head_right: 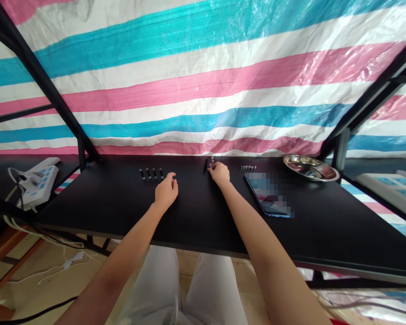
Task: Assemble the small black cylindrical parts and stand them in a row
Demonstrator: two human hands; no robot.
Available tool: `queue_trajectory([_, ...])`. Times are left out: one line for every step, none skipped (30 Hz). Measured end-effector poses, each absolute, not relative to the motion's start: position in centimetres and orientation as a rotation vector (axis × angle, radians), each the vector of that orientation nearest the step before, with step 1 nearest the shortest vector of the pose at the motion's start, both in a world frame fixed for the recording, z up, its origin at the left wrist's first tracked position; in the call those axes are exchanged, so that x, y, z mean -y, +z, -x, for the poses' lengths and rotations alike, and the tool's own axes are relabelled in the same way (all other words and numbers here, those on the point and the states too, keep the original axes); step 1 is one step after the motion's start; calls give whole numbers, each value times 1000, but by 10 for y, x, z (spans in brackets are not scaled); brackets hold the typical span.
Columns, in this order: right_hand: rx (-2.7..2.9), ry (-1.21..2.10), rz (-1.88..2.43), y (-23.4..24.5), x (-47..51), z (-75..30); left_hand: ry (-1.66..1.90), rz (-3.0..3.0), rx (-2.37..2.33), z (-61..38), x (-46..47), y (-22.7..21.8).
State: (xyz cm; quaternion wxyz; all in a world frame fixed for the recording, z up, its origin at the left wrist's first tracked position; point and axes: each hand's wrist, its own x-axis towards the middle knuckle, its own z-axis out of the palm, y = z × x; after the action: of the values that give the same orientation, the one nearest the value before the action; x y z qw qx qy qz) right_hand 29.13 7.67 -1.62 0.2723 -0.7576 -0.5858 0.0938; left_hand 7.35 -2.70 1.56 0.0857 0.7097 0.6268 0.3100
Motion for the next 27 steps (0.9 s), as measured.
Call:
queue_trajectory([1560,257,2027,-18,-75,-291,920,-2053,-1946,-72,25,16])
queue_trajectory([1545,261,2011,-21,-72,-291,919,-1998,-2007,-70,23,16])
queue_trajectory([1530,259,1991,-23,-69,-290,920,-1952,-2051,-68,21,15])
queue_trajectory([1517,250,1966,-26,-66,-289,923,-1916,-2083,-66,19,15])
queue_trajectory([1509,232,1935,-28,-62,-287,930,-1885,-2105,-64,17,14])
queue_trajectory([1503,210,1910,-30,-58,-286,940,-1858,-2117,-62,16,13])
queue_trajectory([1501,196,1890,-31,-54,-285,955,-1835,-2123,-61,14,12])
queue_trajectory([1498,190,1881,-32,-50,-285,972,-1818,-2122,-59,13,12])
queue_trajectory([1496,195,1882,-31,-46,-284,986,-1808,-2119,-58,11,11])
queue_trajectory([1497,209,1891,-30,-42,-284,992,-1804,-2118,-57,10,11])
queue_trajectory([1497,228,1905,-28,-38,-283,984,-1808,-2119,-56,9,12])
queue_trajectory([1497,248,1921,-25,-33,-283,963,-1819,-2123,-55,8,12])
queue_trajectory([1496,265,1933,-22,-29,-282,932,-1831,-2132,-55,8,13])
queue_trajectory([1490,279,1942,-20,-24,-280,899,-1844,-2141,-54,7,14])
queue_trajectory([1482,288,1942,-17,-19,-279,869,-1855,-2151,-54,6,15])
queue_trajectory([1476,294,1934,-15,-15,-277,849,-1863,-2159,-53,5,16])
queue_trajectory([1476,297,1918,-13,-11,-275,838,-1867,-2167,-53,5,17])
queue_trajectory([1481,295,1896,-12,-8,-273,835,-1865,-2175,-52,4,17])
queue_trajectory([1489,292,1871,-12,-6,-272,839,-1859,-2180,-51,3,17])
queue_trajectory([1500,286,1844,-12,-4,-270,852,-1851,-2178,-50,2,16])
queue_trajectory([1515,282,1811,-12,-3,-269,875,-1842,-2164,-50,2,15])
queue_trajectory([1531,281,1772,-13,-3,-268,912,-1833,-2133,-50,1,13])
queue_trajectory([1551,284,1725,-13,-3,-267,963,-1823,-2077,-50,0,11])
queue_trajectory([1571,293,1668,-14,-4,-266,1024,-1803,-1996,-51,0,9])
queue_trajectory([1590,313,1603,-14,-4,-264,1086,-1768,-1889,-52,-1,6])
queue_trajectory([1606,346,1531,-15,-4,-263,1140,-1715,-1764,-55,0,4])
queue_trajectory([1615,386,1459,-15,-4,-261,1178,-1648,-1630,-57,0,2])
